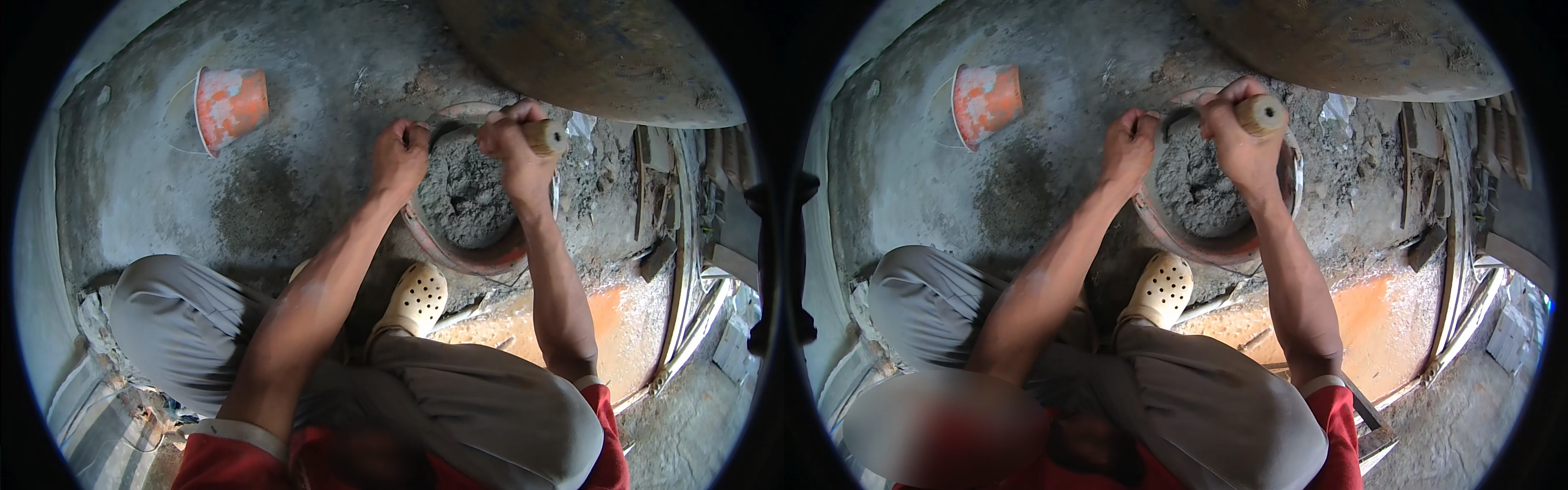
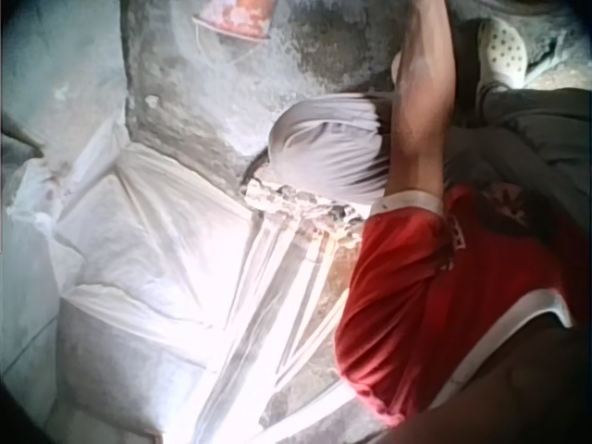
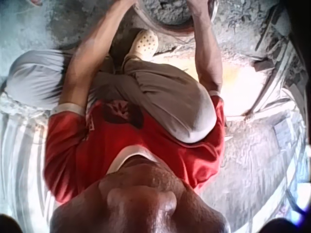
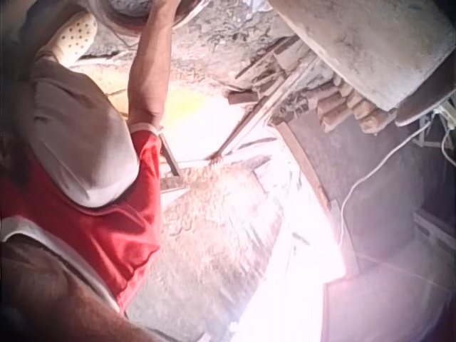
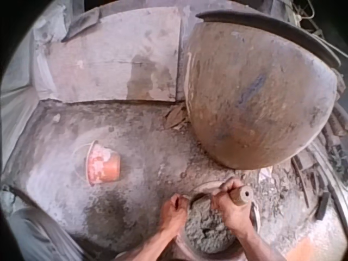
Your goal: The person mixes cement in a bucket using a trowel, then carries the bucket to a wall and applies the cement to cover a pipe and surrounding area. The person repeatedly scoops cement from the bucket and smooths it onto the wall surface.
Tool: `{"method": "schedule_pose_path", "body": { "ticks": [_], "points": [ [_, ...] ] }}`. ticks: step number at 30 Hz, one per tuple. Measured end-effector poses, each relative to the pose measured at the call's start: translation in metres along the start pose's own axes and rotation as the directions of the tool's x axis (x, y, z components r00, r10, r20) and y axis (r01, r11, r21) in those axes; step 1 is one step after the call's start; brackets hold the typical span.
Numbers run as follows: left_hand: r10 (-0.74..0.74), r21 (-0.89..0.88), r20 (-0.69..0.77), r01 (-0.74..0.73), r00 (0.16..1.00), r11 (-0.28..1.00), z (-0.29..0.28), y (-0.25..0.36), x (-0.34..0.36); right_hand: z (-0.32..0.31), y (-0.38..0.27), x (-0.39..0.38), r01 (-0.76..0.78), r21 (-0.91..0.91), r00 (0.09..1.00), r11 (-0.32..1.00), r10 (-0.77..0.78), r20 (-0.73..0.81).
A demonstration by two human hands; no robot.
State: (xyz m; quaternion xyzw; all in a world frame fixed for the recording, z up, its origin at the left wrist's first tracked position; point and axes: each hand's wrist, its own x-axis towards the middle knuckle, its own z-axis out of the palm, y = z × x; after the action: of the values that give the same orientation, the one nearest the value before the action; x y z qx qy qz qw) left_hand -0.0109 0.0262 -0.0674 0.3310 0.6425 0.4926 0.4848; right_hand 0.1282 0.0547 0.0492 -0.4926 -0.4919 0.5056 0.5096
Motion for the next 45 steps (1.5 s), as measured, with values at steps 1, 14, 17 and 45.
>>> {"method": "schedule_pose_path", "body": {
  "ticks": [1,14,17,45],
  "points": [
    [-0.002,0.016,0.0,0.002,1.0,1.0,-0.001,0.0,0.0,-0.003,0.005,-0.004,0.079,-0.061,0.985,0.995,-0.069,0.157],
    [0.061,0.044,0.002,-0.061,0.998,0.997,-0.002,-0.003,0.001,-0.055,-0.056,-0.02,0.091,-0.416,0.809,0.905,0.176,0.561],
    [0.021,-0.049,0.002,-0.021,1.0,0.999,0.0,-0.001,0.001,-0.058,-0.072,0.002,0.004,0.154,0.908,0.988,-0.068,0.413],
    [-0.075,-0.257,0.094,0.097,0.993,0.962,-0.005,0.003,0.002,-0.008,0.0,-0.01,-0.065,-0.105,0.886,0.992,0.106,0.451]
  ]
}}
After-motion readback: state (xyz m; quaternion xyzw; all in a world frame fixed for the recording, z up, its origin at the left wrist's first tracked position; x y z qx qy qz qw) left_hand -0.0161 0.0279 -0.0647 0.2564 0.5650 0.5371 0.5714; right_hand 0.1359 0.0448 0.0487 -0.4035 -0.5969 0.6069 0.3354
